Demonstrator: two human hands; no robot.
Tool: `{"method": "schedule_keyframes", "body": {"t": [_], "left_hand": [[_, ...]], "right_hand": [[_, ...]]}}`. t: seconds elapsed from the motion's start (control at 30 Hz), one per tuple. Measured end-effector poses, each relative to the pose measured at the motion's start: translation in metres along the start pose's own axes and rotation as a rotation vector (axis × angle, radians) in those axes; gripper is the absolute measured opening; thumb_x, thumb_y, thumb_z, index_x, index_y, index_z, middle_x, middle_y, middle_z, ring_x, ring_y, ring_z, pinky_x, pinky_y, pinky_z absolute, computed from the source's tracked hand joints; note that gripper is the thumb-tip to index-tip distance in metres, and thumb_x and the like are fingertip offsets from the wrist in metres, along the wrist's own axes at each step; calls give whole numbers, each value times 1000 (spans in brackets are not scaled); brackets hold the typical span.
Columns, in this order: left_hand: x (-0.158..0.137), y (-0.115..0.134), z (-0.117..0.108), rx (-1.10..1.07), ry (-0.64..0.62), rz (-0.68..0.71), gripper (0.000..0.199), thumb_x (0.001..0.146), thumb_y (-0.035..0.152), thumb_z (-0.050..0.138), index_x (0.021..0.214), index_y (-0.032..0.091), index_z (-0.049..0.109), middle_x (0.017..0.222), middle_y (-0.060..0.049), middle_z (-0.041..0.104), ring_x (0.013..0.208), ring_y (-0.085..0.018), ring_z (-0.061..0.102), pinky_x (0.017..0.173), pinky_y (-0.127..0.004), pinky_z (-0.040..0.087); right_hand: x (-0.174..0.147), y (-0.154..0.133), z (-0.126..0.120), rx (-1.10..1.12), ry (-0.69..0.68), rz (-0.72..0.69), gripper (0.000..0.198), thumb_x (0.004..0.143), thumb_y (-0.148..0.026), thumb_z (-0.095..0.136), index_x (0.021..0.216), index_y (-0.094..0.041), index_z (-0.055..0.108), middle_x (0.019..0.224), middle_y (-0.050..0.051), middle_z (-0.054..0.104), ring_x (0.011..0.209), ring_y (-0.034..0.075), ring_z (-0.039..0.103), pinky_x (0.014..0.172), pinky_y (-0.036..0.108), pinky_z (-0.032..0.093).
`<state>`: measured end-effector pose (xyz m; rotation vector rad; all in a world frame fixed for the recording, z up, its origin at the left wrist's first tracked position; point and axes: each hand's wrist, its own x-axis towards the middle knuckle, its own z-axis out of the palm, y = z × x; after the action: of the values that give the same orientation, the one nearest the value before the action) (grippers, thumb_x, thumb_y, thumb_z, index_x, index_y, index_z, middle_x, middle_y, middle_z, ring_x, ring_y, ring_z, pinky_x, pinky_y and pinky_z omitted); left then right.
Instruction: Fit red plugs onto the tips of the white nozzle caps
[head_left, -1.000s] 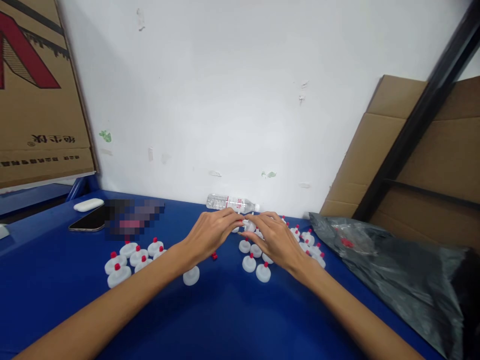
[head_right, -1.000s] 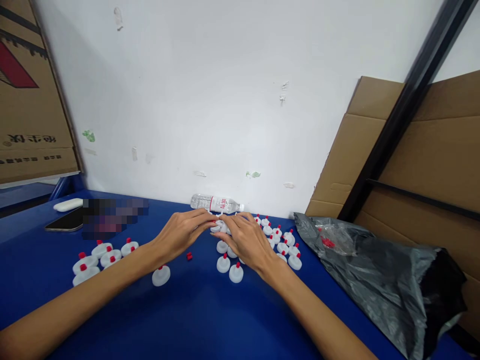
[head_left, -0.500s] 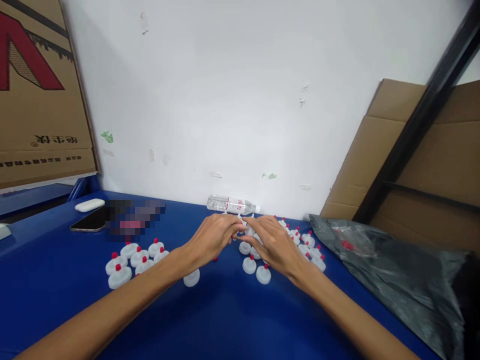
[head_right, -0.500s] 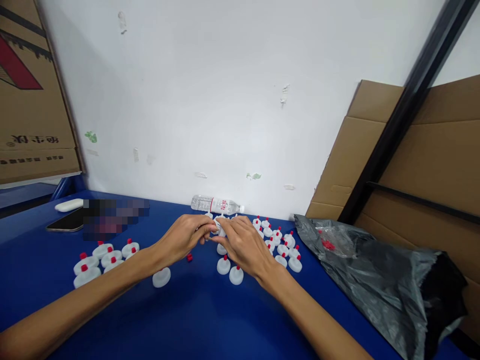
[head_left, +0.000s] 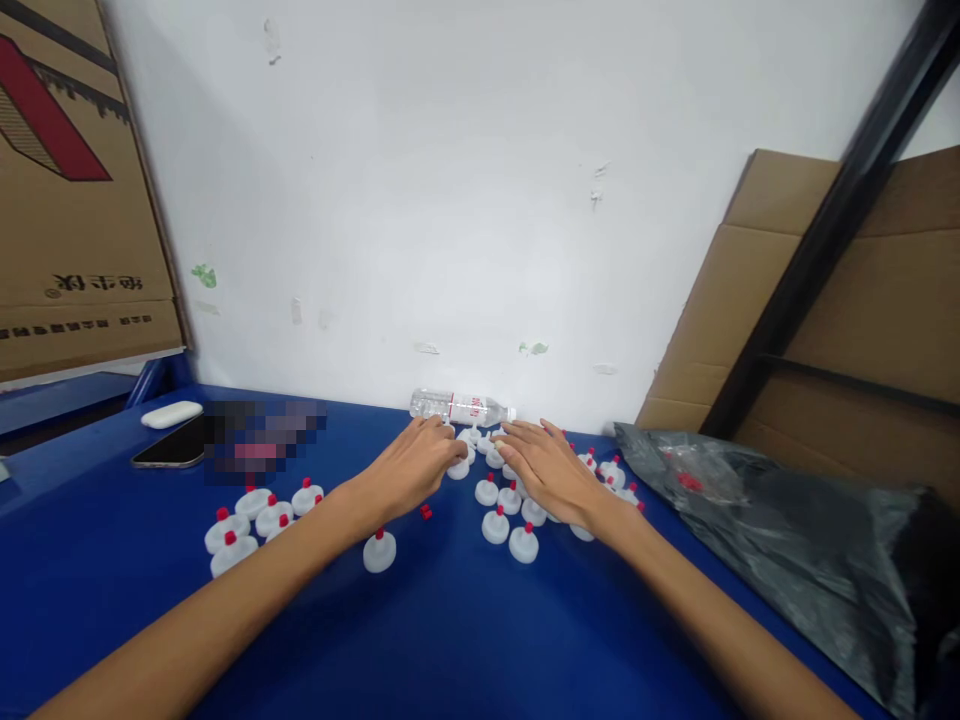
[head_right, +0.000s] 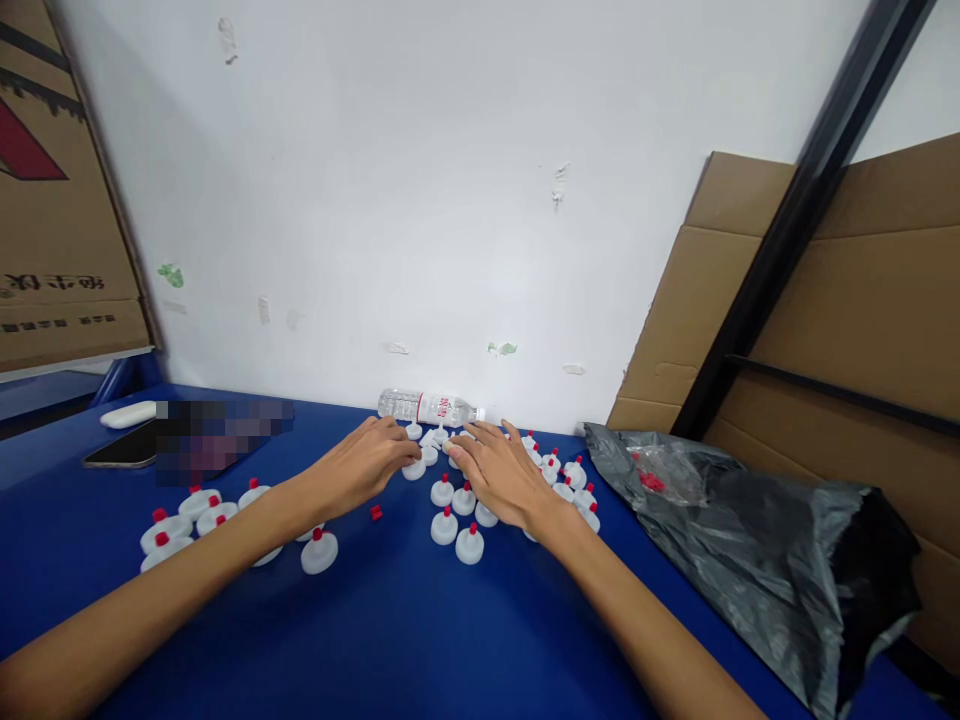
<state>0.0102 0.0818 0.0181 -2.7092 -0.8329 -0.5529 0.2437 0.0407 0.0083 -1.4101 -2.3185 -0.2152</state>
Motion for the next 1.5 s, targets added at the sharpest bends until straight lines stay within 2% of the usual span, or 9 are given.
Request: {"method": "schedule_keyframes", "body": {"t": [0.23,0.37,0.43,0.53,0.7,0.9,1.13,1.33,1.5], "left_hand": [[-3,-7,6,-43,-59,-5,21,95,18,51,111,20,64,95,-8,67,90,-23,58,77,-33,41],[-4,-18,-8,-228,-141,-90,12,91,26,58,89,19,69,84,-5,69,78,-19,62,64,-27,40],[-6,-24,-16,-348,-270,-127,16,87,31,61,78,20,69,73,-2,68,65,-16,61,55,-24,38],[-10,-28,-23,-493,-453,-169,15,78,35,71,83,22,70,69,1,69,56,-14,61,48,-22,38],[-9,-21,-24,-582,-591,-210,11,72,22,73,83,21,70,66,2,69,56,-14,62,49,-21,41],[-9,-16,-24,-568,-540,-134,7,79,20,64,74,19,68,64,1,66,56,-13,59,51,-21,40],[-6,-12,-25,-495,-507,-179,9,78,19,55,77,18,63,71,-2,69,60,-14,60,52,-24,37],[-1,-6,-29,-370,-262,-231,16,84,29,50,83,19,61,71,-2,67,60,-15,57,55,-27,36],[2,-5,-25,-349,-116,-251,20,81,22,49,82,16,68,71,-3,67,61,-15,57,56,-26,36]], "right_hand": [[-3,10,9,62,-141,-18,50,104,-49,24,132,-27,60,140,5,58,139,31,41,114,64,21],[-1,6,4,66,-136,-63,49,105,-46,24,121,-26,66,131,5,65,136,30,46,113,63,24],[0,5,2,59,-114,-72,48,105,-44,24,116,-26,67,127,5,67,132,29,50,112,61,27],[1,3,0,65,-40,-92,46,106,-40,24,114,-25,67,123,5,69,124,26,56,111,55,31],[1,-2,-7,99,156,-86,31,102,-42,41,115,-25,64,117,6,70,111,24,62,100,43,45],[-2,-5,-8,59,219,-65,26,99,-38,50,119,-23,58,116,7,63,78,18,66,72,33,55],[-1,-5,-10,49,216,-134,31,103,-26,37,131,-26,49,125,9,58,91,21,66,76,37,57],[1,-9,-7,78,256,-190,37,102,-25,40,138,-26,38,127,11,58,115,27,59,94,45,54],[1,-12,-1,43,234,-272,44,100,-28,46,143,-26,33,122,12,61,110,27,60,91,45,55]]}}
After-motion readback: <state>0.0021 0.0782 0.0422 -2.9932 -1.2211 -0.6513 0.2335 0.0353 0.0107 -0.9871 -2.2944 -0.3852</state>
